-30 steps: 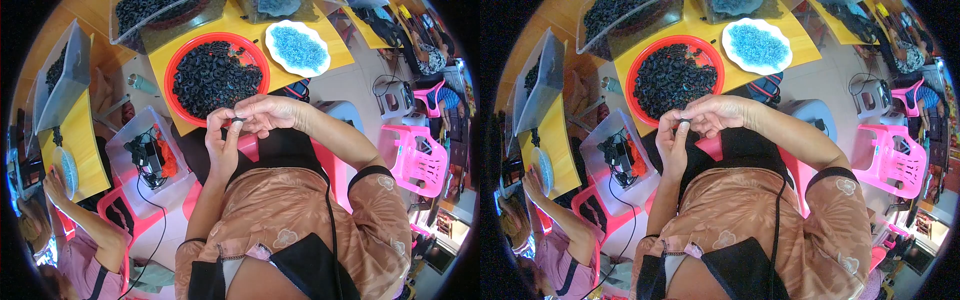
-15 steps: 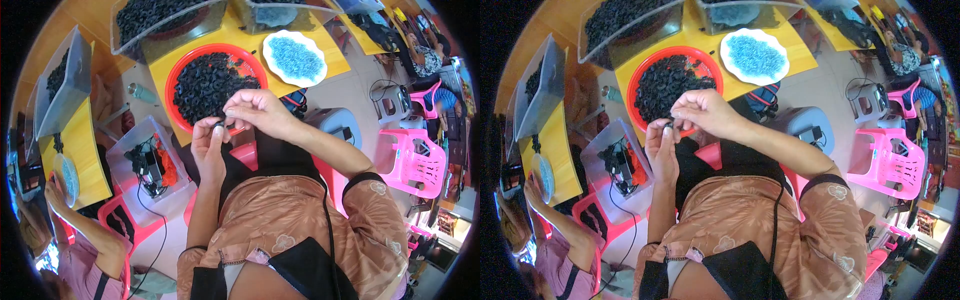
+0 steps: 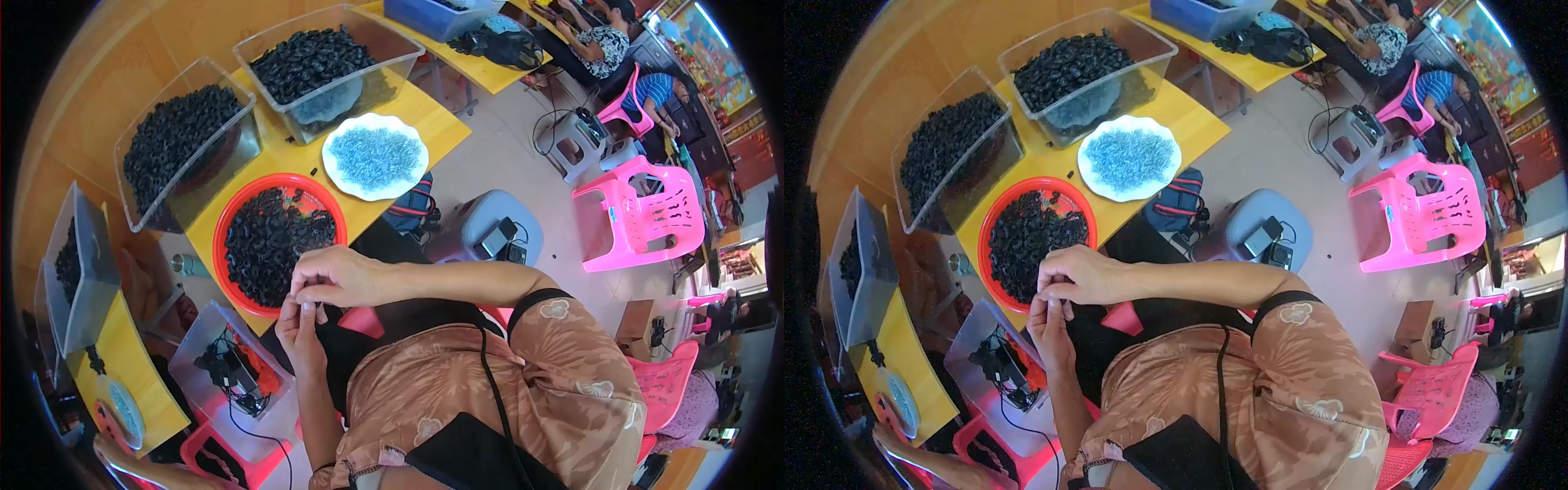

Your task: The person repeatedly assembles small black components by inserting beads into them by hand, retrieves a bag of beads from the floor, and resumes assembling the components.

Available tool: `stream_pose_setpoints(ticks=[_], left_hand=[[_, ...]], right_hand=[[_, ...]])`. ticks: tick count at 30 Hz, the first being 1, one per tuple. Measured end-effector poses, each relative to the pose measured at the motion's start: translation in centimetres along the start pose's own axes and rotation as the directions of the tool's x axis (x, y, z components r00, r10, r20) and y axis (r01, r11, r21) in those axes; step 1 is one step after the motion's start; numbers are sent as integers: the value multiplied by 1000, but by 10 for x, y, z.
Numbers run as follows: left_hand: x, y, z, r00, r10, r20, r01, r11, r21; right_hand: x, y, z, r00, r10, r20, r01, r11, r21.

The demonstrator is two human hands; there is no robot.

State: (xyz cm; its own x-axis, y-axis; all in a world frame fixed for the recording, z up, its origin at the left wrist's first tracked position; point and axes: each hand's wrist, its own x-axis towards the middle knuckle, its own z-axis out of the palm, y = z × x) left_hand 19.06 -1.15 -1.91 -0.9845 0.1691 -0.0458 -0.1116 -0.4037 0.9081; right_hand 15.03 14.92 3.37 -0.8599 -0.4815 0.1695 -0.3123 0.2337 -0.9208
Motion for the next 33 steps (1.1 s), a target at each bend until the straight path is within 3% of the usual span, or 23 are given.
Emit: stream_pose_setpoints(ticks=[1, 2, 5, 9, 12, 16, 19, 22, 24, 28, 33], left_hand=[[0, 2, 4, 1000, -18, -3, 18, 998, 65], [-1, 3, 7, 999, -37, -4, 37, 991, 130], [-3, 4, 13, 992, -87, 96, 65, 974, 218], [-11, 7, 20, 981, -82, 173, 20, 943, 333], [-23, 12, 25, 980, -46, 195, -48, 891, 452], [-42, 8, 18, 980, -84, 178, 2, 908, 418], [-59, 3, 18, 975, -204, 82, 181, 956, 232], [-72, -5, 9, 913, -406, 53, 376, 882, 283], [-83, -15, 7, 888, -454, 66, 433, 877, 208], [-95, -30, -1, 886, -431, 172, 373, 882, 288], [-98, -32, 3, 871, -434, 231, 343, 872, 349]], right_hand=[[-1, 4, -4, 979, -203, -17, 198, 970, -139], [-4, 4, -9, 976, -206, 65, 216, 953, -215], [-12, -11, -32, 948, -107, 299, 236, 866, -441], [-26, -24, -35, 959, -24, 283, 187, 804, -565], [-33, -35, -32, 909, 71, 411, 256, 683, -684], [-49, -33, -24, 945, -70, 319, 231, 834, -502], [-63, -21, -16, 965, 39, 258, 92, 875, -476], [-91, 3, -7, 992, 48, 114, -31, 988, -150], [-110, 5, -1, 980, 170, 99, -166, 985, -49], [-143, 14, 20, 870, 467, 158, -489, 861, 144], [-154, 15, 35, 876, 475, 88, -482, 847, 223]])
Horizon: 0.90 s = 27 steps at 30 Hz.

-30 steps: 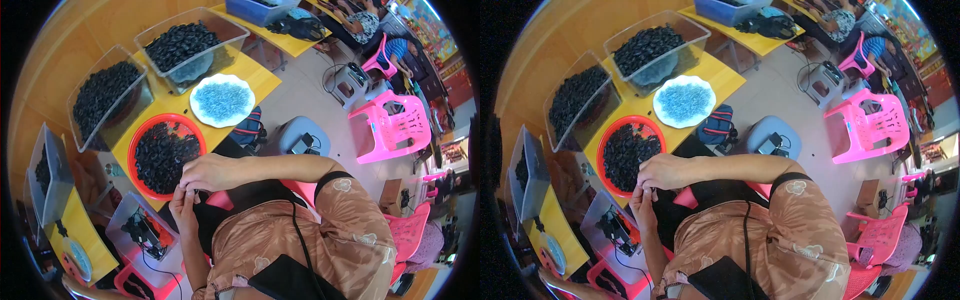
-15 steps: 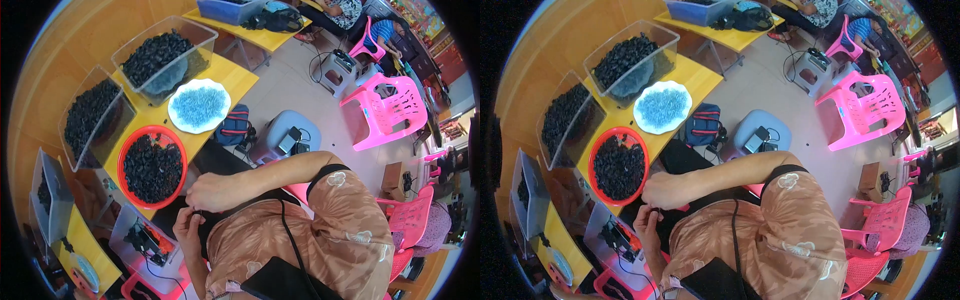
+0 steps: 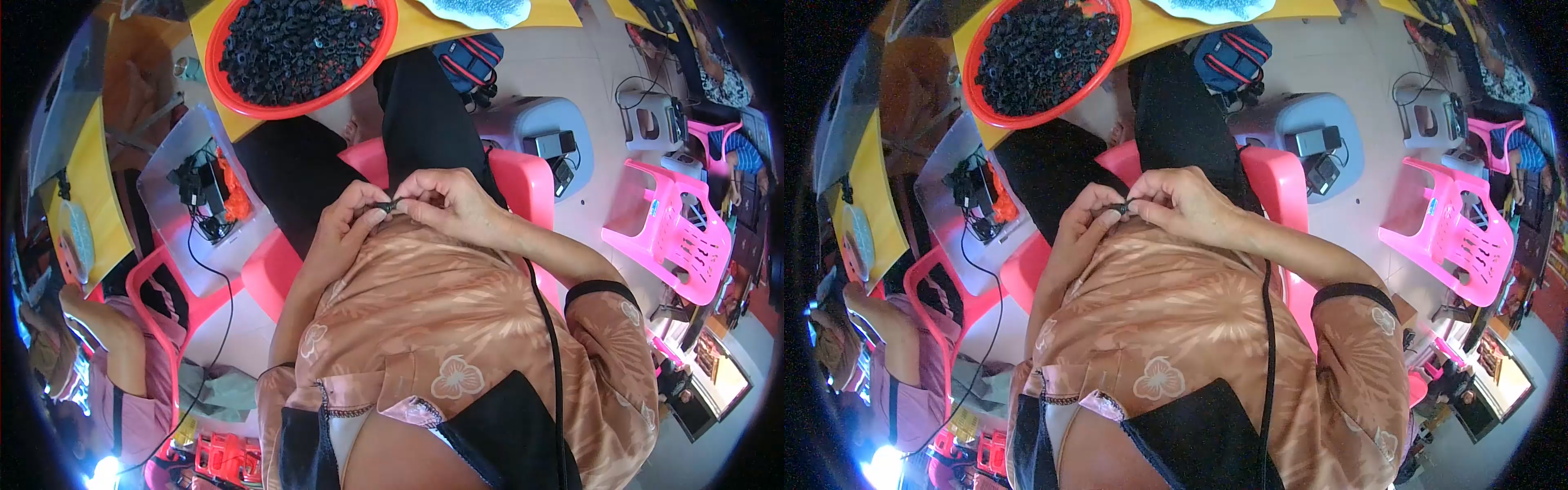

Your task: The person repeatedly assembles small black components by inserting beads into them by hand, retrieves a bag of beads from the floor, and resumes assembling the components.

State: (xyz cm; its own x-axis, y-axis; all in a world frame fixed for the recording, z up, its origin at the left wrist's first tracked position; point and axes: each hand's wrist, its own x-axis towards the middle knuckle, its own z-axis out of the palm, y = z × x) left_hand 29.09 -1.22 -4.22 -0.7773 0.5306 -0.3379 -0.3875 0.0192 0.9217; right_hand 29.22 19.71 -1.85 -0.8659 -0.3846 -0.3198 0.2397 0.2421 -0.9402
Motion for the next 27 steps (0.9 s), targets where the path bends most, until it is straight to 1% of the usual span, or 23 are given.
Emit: stream_pose_setpoints(ticks=[2, 6, 9, 11, 12, 14, 17, 20, 23, 26, 27], left_hand=[[1, -3, 2, 1000, 13, -10, -13, 1000, 1], [-2, -4, 4, 1000, 2, -27, -2, 1000, 15], [-3, -2, 6, 999, -7, -33, 11, 993, 121], [-3, -1, 7, 999, 25, -27, -20, 984, 177], [-2, -1, 8, 999, 41, -24, -35, 978, 206], [-2, 2, 9, 999, 47, -28, -40, 976, 216], [-2, -1, 10, 998, 49, -42, -38, 973, 227], [-3, -9, 12, 997, 48, -64, -33, 974, 222], [-5, -10, 12, 996, 42, -83, -26, 982, 187], [-5, -8, 13, 995, 40, -88, -23, 982, 188], [-4, -7, 13, 995, 46, -87, -28, 980, 196]], right_hand=[[0, -1, -1, 1000, -17, 17, 17, 1000, -2], [1, -1, -1, 998, 38, 52, -37, 999, -19], [0, 1, 0, 997, 52, 64, -51, 999, -8], [0, 5, 1, 997, 54, 58, -54, 999, -8], [1, 5, 0, 995, 81, 60, -81, 997, -1], [1, 4, 0, 989, 136, 67, -137, 991, 13], [1, 4, 2, 992, 122, 34, -122, 992, -5], [2, 5, 5, 994, 111, 1, -111, 992, -61], [3, 6, 5, 993, 114, 20, -113, 992, -59], [6, 8, 1, 986, 141, 94, -145, 988, 45], [6, 8, -1, 985, 134, 110, -141, 989, 52]])
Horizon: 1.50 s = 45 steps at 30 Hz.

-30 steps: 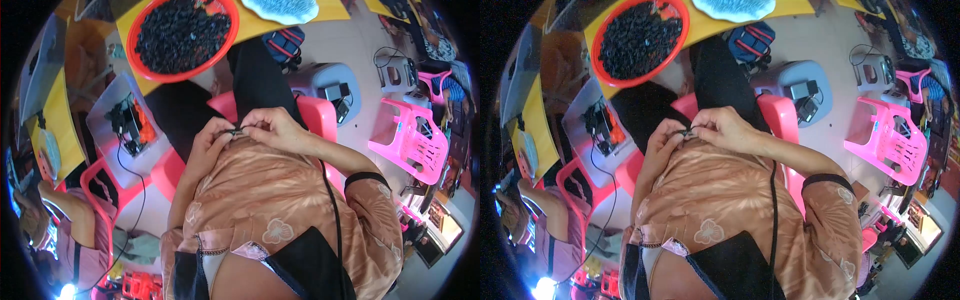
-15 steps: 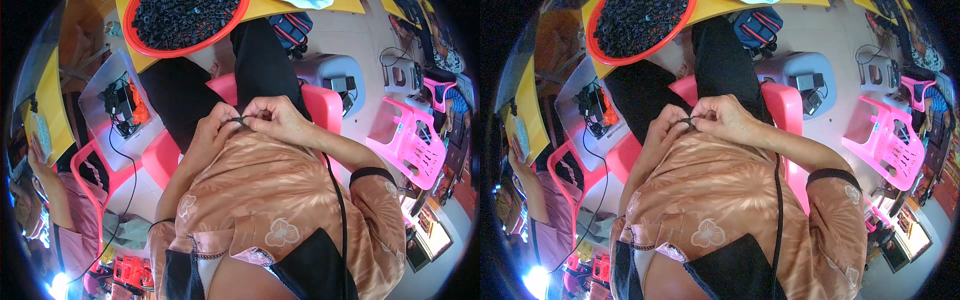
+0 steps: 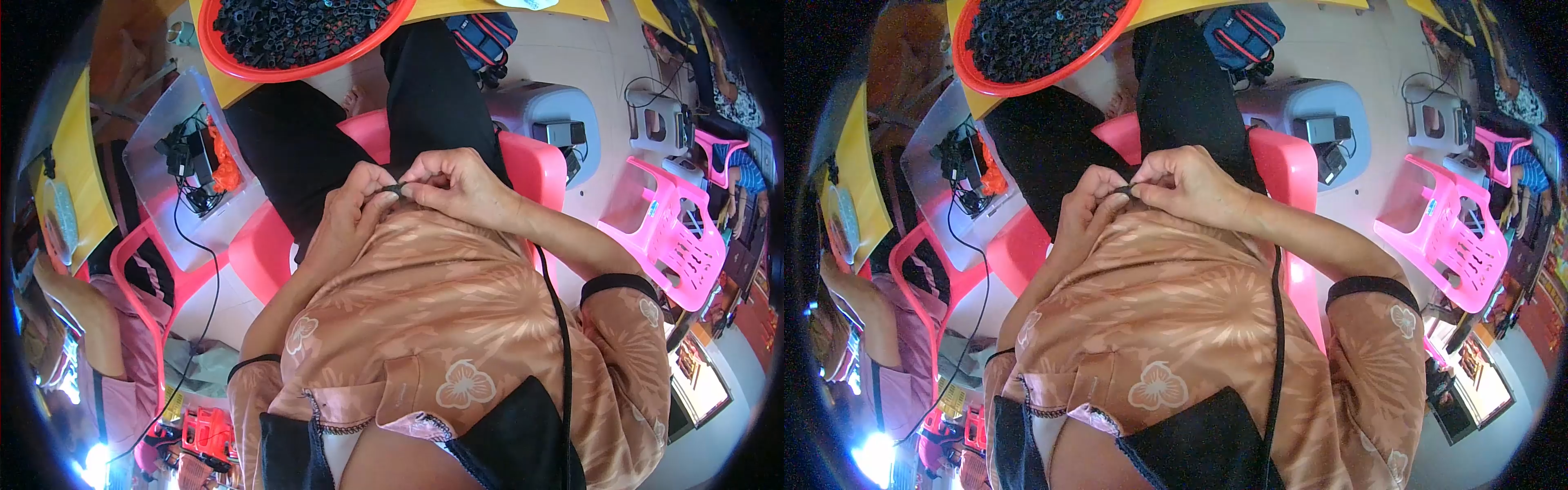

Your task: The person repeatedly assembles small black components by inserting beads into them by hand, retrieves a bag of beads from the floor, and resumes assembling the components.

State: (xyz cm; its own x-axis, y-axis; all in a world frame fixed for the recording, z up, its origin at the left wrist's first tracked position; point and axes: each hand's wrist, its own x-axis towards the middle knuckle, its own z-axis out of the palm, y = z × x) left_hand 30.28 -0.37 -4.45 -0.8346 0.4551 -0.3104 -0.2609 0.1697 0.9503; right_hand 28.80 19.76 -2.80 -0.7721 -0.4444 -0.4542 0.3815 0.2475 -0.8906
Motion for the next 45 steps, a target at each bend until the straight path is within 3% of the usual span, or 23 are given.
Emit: stream_pose_setpoints(ticks=[5, 14, 17, 21, 24, 27, 30, 33, 37, 40, 43, 45], left_hand=[[4, 4, -2, 1000, -7, 27, 6, 1000, 26], [8, -15, 2, 1000, 9, -11, -9, 996, -84], [7, -12, 1, 1000, 7, -17, -8, 995, -103], [7, -6, -2, 999, 48, 15, -46, 995, -89], [7, -4, -4, 994, 80, 70, -72, 992, -107], [7, -17, -1, 988, 145, 52, -134, 976, -174], [7, -20, -4, 986, 128, 107, -108, 979, -175], [8, -19, -1, 995, 95, 33, -82, 958, -276], [12, -5, -8, 981, 182, -66, -188, 978, -87], [20, 6, -9, 932, 271, -241, -289, 956, -43], [29, 28, -18, 891, 334, -308, -319, 943, 98], [35, 35, -21, 893, 335, -300, -332, 941, 62]], right_hand=[[1, 4, -1, 999, 39, 4, -40, 999, 26], [2, -1, 5, 991, -63, -119, 40, 982, -186], [4, 3, 6, 996, 29, -88, -21, 996, 91], [10, 4, -13, 953, 277, 124, -302, 899, 316], [10, 3, -16, 905, 377, 198, -426, 812, 399], [12, 3, -14, 900, 384, 207, -435, 823, 365], [13, 6, -7, 906, 367, 213, -420, 846, 329], [15, 2, -6, 914, 365, 177, -406, 833, 376], [22, -8, -14, 930, 314, 191, -367, 834, 412], [32, -38, -23, 954, 206, 220, -275, 893, 356], [37, -60, -28, 987, 61, 149, -94, 970, 224], [38, -66, -30, 991, -3, 137, -20, 985, 169]])
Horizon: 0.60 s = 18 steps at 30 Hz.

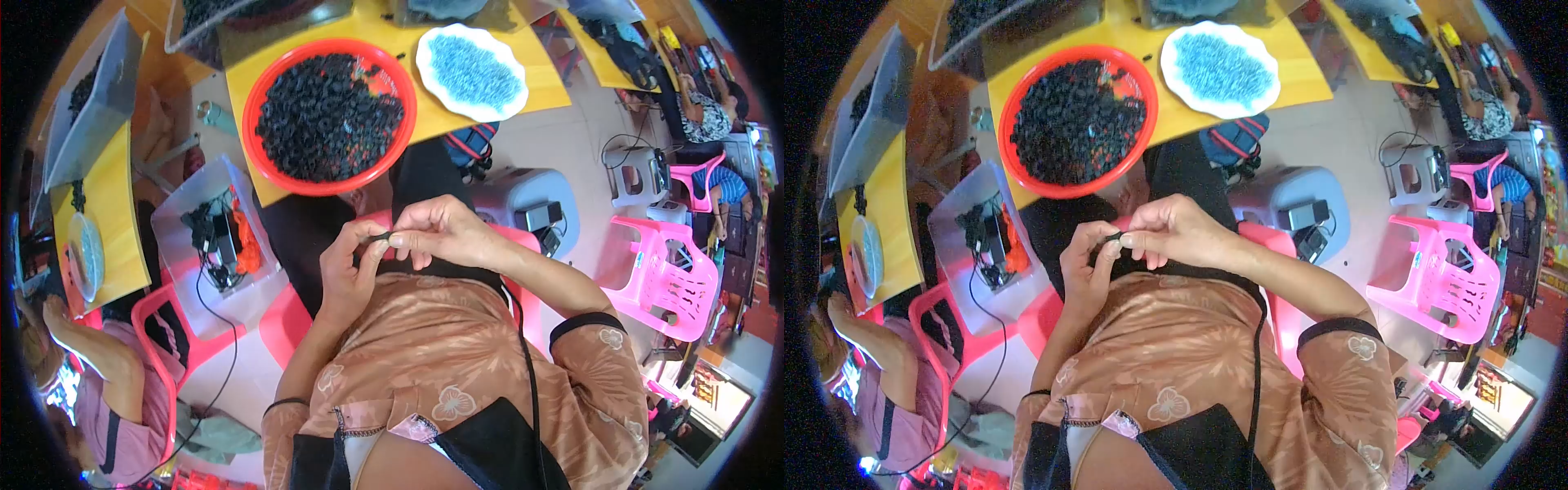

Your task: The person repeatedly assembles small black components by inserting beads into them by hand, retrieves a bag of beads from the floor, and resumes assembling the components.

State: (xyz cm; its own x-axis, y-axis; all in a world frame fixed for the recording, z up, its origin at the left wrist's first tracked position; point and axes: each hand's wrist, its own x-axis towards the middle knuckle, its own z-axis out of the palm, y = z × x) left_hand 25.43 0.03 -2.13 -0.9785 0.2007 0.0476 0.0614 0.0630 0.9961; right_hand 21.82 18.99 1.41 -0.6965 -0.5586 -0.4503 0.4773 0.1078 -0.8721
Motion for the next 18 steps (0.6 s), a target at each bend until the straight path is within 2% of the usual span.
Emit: stream_pose_setpoints(ticks=[3, 4, 5, 7, 8, 9, 10, 11, 12, 13, 15, 17, 18], left_hand=[[11, 4, -1, 1000, 15, -2, -15, 999, -37], [16, 5, -3, 997, 64, 45, -64, 998, 2], [19, 9, -3, 996, 93, -3, -93, 996, -5], [26, 38, -6, 984, 141, -105, -142, 990, -9], [27, 43, -14, 972, 202, -116, -203, 979, 1], [28, 59, -20, 942, 295, -160, -291, 956, 50], [23, 76, -32, 918, 365, -156, -354, 930, 97], [14, 95, -39, 833, 495, -249, -475, 869, 138], [11, 106, -36, 653, 646, -395, -674, 734, 85], [8, 117, -32, 424, 748, -511, -832, 545, 108], [-30, 154, -48, 254, 845, -470, -900, 385, 205], [-38, 172, -54, -1, 897, -443, -920, 172, 351], [-35, 176, -53, -170, 890, -423, -892, 44, 450]], right_hand=[[-1, -24, -6, 998, -48, 37, 53, 990, -134], [0, -30, -11, 998, -50, 42, 57, 979, -196], [0, -36, -15, 997, -49, 51, 60, 965, -256], [1, -57, -24, 996, -93, -5, 89, 968, -236], [3, -71, -33, 991, -107, -80, 84, 964, -252], [6, -93, -45, 973, -180, -145, 137, 953, -270], [14, -108, -63, 914, -361, -186, 317, 920, -231], [19, -130, -74, 824, -461, -330, 389, 883, -264], [22, -154, -77, 748, -507, -428, 462, 861, -213], [24, -164, -80, 716, -545, -437, 505, 836, -214], [29, -174, -83, 649, -612, -451, 584, 781, -220], [37, -164, -79, 690, -599, -407, 528, 801, -284], [43, -153, -77, 714, -583, -387, 492, 812, -315]])
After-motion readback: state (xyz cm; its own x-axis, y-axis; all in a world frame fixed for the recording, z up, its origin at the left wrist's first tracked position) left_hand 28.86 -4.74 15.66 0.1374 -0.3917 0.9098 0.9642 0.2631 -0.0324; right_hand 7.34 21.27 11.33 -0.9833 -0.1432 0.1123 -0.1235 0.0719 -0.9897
